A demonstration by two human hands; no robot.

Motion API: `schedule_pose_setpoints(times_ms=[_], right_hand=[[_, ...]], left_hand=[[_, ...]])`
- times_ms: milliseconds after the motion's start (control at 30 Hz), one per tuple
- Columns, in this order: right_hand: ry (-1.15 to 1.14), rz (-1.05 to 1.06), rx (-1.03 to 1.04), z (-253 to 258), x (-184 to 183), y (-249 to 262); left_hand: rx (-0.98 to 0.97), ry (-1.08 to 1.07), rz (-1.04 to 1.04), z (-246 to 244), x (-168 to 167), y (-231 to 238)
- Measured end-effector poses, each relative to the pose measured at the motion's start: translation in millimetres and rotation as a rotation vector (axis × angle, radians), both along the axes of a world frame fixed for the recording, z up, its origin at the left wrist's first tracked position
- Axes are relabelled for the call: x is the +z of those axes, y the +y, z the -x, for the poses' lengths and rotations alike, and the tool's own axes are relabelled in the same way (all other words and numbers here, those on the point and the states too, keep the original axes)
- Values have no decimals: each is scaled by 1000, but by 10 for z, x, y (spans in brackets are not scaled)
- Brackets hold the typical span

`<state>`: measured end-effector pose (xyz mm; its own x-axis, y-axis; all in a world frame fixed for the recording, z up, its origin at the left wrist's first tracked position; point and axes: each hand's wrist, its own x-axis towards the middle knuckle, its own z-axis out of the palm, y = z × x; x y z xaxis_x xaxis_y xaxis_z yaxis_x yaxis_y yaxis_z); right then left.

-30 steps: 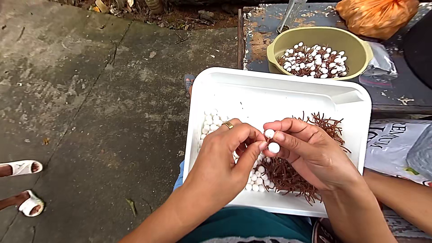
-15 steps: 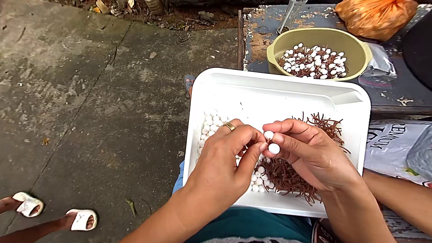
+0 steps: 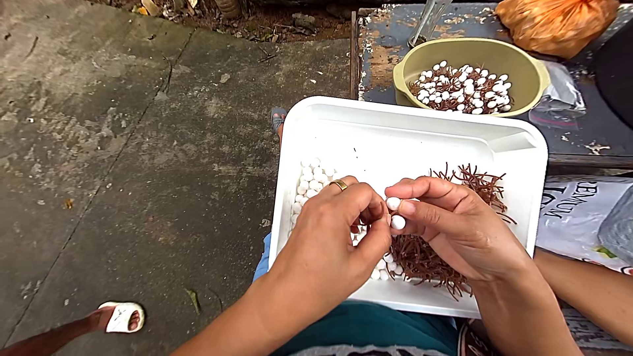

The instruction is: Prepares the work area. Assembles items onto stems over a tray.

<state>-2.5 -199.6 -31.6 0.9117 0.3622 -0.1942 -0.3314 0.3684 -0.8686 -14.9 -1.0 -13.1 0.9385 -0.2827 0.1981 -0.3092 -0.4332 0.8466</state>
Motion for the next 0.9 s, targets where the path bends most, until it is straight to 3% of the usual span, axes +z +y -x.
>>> schedule_pose_setpoints(times_ms=[267, 633, 900], right_hand=[[-25, 19, 4, -3, -23, -8], [-11, 1, -13, 9, -37, 12], [100, -113, 33, 22, -54, 33]], left_hand=[[99, 218, 75, 18, 63, -14], [111, 179, 89, 0, 62, -3], [123, 285, 83, 8, 106, -16]])
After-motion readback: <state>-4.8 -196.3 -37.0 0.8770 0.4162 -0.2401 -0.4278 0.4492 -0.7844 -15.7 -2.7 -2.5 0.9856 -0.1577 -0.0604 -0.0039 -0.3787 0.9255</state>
